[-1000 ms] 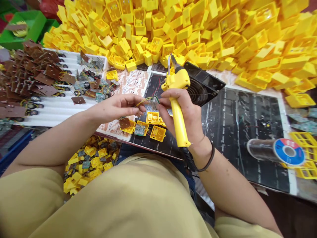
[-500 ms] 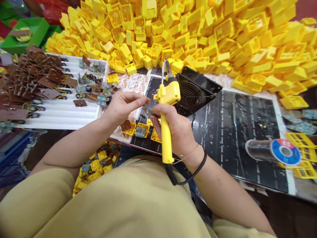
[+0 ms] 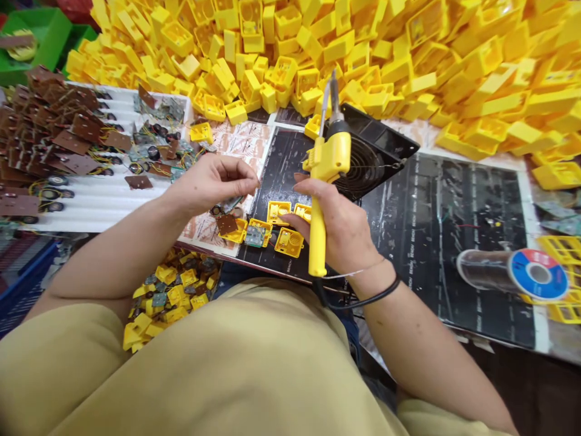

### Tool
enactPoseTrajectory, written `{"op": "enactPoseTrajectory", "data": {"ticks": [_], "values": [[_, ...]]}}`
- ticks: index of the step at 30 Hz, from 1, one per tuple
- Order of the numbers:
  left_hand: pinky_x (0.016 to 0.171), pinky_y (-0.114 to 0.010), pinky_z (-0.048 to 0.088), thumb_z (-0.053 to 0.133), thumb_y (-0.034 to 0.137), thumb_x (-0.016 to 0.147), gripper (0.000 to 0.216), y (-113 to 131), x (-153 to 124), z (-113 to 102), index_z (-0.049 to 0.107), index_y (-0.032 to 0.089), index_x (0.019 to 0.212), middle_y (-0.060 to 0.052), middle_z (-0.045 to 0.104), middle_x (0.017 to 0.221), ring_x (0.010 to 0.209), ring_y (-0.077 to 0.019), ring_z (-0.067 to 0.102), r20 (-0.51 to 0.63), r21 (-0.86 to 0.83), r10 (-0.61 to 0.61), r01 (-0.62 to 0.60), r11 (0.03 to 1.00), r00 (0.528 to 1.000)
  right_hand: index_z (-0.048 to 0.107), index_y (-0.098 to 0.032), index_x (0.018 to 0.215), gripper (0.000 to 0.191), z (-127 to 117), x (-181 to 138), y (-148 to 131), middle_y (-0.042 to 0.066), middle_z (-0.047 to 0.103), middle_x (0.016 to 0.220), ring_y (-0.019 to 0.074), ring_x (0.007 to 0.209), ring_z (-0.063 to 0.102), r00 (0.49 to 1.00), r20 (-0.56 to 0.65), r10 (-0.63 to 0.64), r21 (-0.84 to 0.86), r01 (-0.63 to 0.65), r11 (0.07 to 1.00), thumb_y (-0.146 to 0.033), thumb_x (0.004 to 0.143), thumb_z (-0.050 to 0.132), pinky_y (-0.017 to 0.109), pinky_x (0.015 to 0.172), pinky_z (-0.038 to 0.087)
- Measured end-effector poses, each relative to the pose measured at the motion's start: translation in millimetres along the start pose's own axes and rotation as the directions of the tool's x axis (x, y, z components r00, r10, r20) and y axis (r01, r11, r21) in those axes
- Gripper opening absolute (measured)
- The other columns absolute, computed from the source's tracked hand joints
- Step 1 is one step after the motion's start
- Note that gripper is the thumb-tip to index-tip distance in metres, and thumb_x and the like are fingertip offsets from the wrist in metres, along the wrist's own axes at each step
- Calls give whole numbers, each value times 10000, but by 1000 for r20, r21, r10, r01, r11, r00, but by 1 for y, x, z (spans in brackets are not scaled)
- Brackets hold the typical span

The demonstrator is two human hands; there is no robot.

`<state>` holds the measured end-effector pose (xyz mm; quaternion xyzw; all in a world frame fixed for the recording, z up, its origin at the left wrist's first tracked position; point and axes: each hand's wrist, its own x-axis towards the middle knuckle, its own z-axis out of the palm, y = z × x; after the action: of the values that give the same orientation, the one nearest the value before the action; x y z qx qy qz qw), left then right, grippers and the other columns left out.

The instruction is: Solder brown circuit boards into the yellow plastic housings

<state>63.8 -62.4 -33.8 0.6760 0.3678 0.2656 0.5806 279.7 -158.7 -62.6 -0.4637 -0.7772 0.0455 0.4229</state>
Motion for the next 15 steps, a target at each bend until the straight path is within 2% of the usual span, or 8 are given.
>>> {"op": "enactPoseTrajectory", "data": {"ticks": [2,5,8,10,13,15], "values": [[594,-238,419,722,184,753,36,-2,4,-10,734,153,738,6,685,648,579,-97,561,111,310,0,-35,950,994,521,-268,1268,394,6,1,15,70,702,1232,261,1090,708,995,98,-22,-22,24,999,-375,930,693,423,927,617],[626,-252,428,678,149,758,106,-7,10,-9,777,168,790,-2,706,652,609,-120,593,184,612,-29,-91,786,983,562,-274,1226,341,23,1,33,41,726,1118,230,975,723,975,212,-60,-23,66,998,-371,923,686,420,927,607],[656,-259,445,658,164,790,160,-11,12,2,796,185,868,-13,730,697,645,-139,629,210,720,-55,-117,684,976,580,-272,1223,315,35,-4,39,25,738,1033,204,883,721,973,221,-63,-33,72,997,-343,930,671,405,906,603],[676,-265,456,655,181,804,179,-11,12,9,802,186,904,-30,754,753,685,-158,659,216,757,-95,-105,645,972,596,-271,1206,285,32,-8,34,19,744,1000,203,849,723,980,190,-62,-46,72,996,-359,942,661,425,923,597],[700,-274,465,655,199,815,195,-6,13,15,806,176,935,-51,775,824,730,-177,681,227,784,-176,-73,616,958,643,-293,1112,184,9,-15,18,-13,748,923,178,763,718,996,80,-46,-74,52,996,-332,938,688,385,901,607],[703,-276,462,668,216,821,182,-3,14,17,808,174,929,-47,773,813,711,-173,673,240,793,-216,-63,606,946,679,-314,1047,165,-15,-22,6,-32,742,850,148,666,694,1000,-25,1,-92,-3,996,-291,898,744,276,721,609]]}}
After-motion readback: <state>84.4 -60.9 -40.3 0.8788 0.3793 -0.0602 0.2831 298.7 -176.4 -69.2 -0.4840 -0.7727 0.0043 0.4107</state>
